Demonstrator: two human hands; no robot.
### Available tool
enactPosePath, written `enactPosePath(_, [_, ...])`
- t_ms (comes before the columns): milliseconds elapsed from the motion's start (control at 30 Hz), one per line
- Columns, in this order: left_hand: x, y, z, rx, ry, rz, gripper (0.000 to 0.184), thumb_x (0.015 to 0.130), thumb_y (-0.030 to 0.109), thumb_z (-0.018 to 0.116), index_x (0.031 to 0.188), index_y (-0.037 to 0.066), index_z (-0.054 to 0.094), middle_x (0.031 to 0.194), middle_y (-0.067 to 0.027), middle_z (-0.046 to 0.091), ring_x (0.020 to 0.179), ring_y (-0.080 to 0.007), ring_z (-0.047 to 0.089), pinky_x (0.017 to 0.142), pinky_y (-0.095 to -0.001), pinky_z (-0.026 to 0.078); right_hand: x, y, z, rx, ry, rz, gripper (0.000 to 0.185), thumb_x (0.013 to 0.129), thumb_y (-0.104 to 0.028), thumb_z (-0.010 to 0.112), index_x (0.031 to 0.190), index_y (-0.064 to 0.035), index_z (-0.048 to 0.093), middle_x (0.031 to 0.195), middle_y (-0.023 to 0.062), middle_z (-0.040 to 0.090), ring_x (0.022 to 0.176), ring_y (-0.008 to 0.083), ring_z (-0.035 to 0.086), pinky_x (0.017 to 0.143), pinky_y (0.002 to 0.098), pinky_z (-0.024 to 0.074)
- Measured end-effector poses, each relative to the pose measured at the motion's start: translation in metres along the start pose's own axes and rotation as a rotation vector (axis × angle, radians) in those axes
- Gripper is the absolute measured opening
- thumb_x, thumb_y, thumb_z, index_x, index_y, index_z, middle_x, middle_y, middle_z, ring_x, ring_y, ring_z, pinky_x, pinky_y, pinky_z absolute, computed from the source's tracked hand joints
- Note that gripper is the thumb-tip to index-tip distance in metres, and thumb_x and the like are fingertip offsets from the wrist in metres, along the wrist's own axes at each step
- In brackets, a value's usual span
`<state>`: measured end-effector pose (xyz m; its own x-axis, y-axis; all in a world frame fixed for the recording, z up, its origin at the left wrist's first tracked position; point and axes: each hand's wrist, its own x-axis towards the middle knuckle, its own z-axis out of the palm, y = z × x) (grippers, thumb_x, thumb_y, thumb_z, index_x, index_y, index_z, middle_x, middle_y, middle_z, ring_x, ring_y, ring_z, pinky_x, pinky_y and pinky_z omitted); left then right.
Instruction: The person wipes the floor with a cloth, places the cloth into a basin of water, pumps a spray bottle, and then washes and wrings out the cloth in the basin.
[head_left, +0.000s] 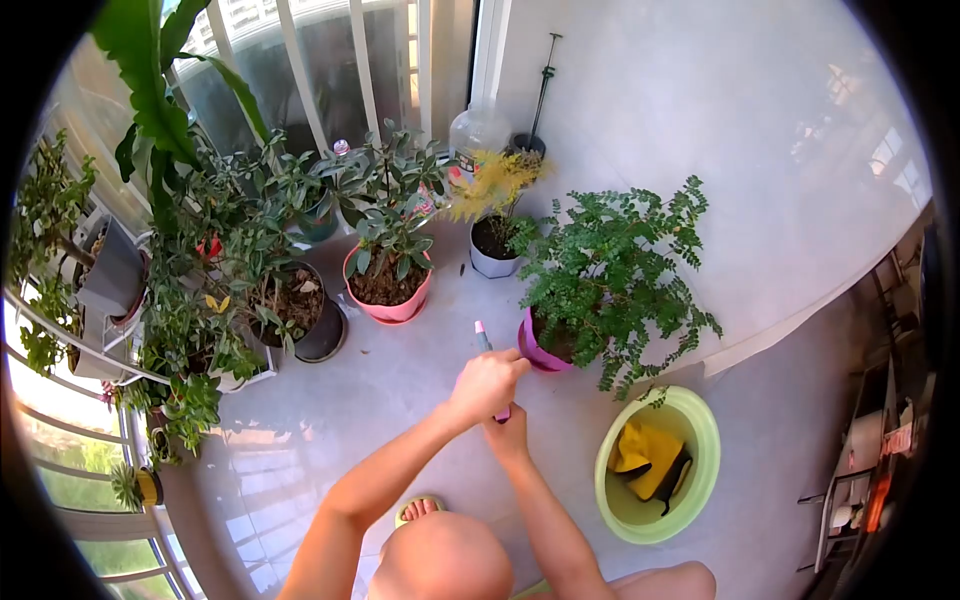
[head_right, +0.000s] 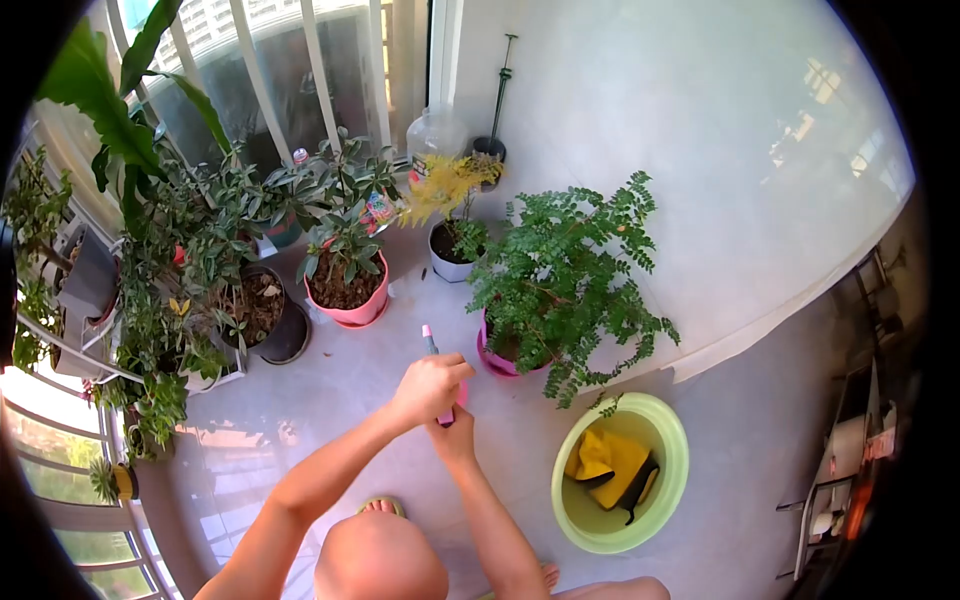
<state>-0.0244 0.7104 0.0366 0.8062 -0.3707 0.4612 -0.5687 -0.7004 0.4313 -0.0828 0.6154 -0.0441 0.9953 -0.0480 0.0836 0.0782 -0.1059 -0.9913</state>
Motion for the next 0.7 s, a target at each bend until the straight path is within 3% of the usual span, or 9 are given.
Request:
enactPosePath(100, [0.024, 0.022, -0.056, -0.133, -0.089, -0.037, 0.009, 0.067, 0.0, 0.055, 0.075, 0.004, 0.052, 0.073, -0.009, 0.053, 0.072, -0.0282, 0.061, 0.061, -0.0416, 0.049, 0.007, -0.003, -0.001, 0.02, -0.1, 0.109, 0.024, 0.08, -0.017, 0.066, 0.072, 0.0012, 0.054, 0.059, 0.001, 0.055, 0.056, 0.0071, 0.047, 0.047, 0.0284, 0.0371])
enactPosePath(200, [0.038, 0.043, -0.093, -0.164, 0.082, 0.054, 0.011, 0.066, 0.001, 0.056, 0.076, 0.005, 0.054, 0.072, -0.0081, 0.053, 0.069, -0.0267, 0.06, 0.056, -0.0402, 0.049, 0.001, 0.009, -0.001, -0.087, -0.118, 0.024, 0.022, 0.079, -0.018, 0.069, 0.08, 0.0016, 0.059, 0.059, 0.0046, 0.056, 0.059, 0.008, 0.048, 0.051, 0.0323, 0.0418])
enactPosePath(300, [0.037, 0.039, -0.086, -0.086, 0.08, 0.045, 0.01, 0.066, 0.002, 0.056, 0.075, 0.005, 0.054, 0.071, -0.0074, 0.053, 0.066, -0.0257, 0.059, 0.054, -0.0387, 0.049, 0.004, 0.018, 0.003, 0.061, -0.096, 0.075, 0.022, 0.079, -0.018, 0.069, 0.077, 0.0013, 0.059, 0.056, 0.0037, 0.054, 0.058, 0.0073, 0.047, 0.05, 0.032, 0.0415])
enactPosePath(367, [0.031, 0.025, -0.06, 0.045, 0.129, -0.05, 0.008, 0.067, 0.006, 0.058, 0.072, 0.005, 0.052, 0.07, -0.0068, 0.052, 0.064, -0.0252, 0.058, 0.053, -0.0379, 0.048, 0.001, 0.004, 0.002, -0.065, -0.082, 0.067, 0.024, 0.079, -0.02, 0.069, 0.079, 0.0019, 0.059, 0.058, 0.0054, 0.057, 0.059, 0.0078, 0.05, 0.051, 0.0319, 0.0424])
enactPosePath(500, [0.025, 0.015, -0.033, 0.0, 0.092, -0.038, 0.011, 0.068, 0.01, 0.06, 0.071, 0.005, 0.051, 0.068, -0.0064, 0.051, 0.063, -0.0257, 0.057, 0.055, -0.0385, 0.047, 0.002, 0.003, 0.002, -0.075, -0.051, 0.08, 0.026, 0.079, -0.021, 0.069, 0.084, 0.0026, 0.06, 0.06, 0.0075, 0.06, 0.061, 0.0096, 0.055, 0.052, 0.0323, 0.044])
enactPosePath(567, [0.022, 0.01, -0.028, 0.061, 0.049, -0.059, 0.011, 0.071, 0.013, 0.061, 0.073, 0.005, 0.053, 0.071, -0.0067, 0.055, 0.067, -0.0265, 0.059, 0.066, -0.0384, 0.051, 0.005, -0.001, 0.004, -0.035, -0.053, 0.079, 0.029, 0.08, -0.023, 0.068, 0.075, 0.0026, 0.055, 0.06, -0.0006, 0.055, 0.059, 0.007, 0.048, 0.049, 0.0301, 0.0386])
enactPosePath(600, [0.017, 0.003, -0.02, 0.061, 0.045, -0.057, 0.011, 0.071, 0.013, 0.061, 0.073, 0.005, 0.053, 0.071, -0.0067, 0.055, 0.067, -0.0265, 0.059, 0.066, -0.0384, 0.051, 0.006, -0.003, 0.005, -0.033, -0.05, 0.082, 0.029, 0.08, -0.023, 0.068, 0.075, 0.0026, 0.055, 0.06, -0.0006, 0.055, 0.059, 0.007, 0.048, 0.049, 0.0301, 0.0386])
enactPosePath(667, [0.005, -0.01, -0.002, 0.083, 0.171, -0.065, 0.014, 0.073, 0.016, 0.06, 0.081, 0.004, 0.058, 0.079, -0.0082, 0.06, 0.073, -0.0284, 0.062, 0.077, -0.0387, 0.051, 0.01, -0.005, 0.009, -0.002, -0.088, 0.132, 0.03, 0.079, -0.024, 0.068, 0.077, 0.003, 0.056, 0.063, 0.0, 0.056, 0.06, 0.0073, 0.049, 0.049, 0.0295, 0.0383])
enactPosePath(700, [0.002, -0.005, -0.008, 0.052, 0.059, -0.182, 0.031, 0.074, 0.018, 0.06, 0.102, 0.004, 0.062, 0.103, -0.0116, 0.063, 0.095, -0.0326, 0.061, 0.092, -0.0422, 0.046, 0.011, -0.003, 0.01, -0.002, -0.088, 0.122, 0.03, 0.079, -0.024, 0.068, 0.077, 0.003, 0.056, 0.063, 0.0, 0.056, 0.06, 0.0073, 0.049, 0.049, 0.0295, 0.0383])
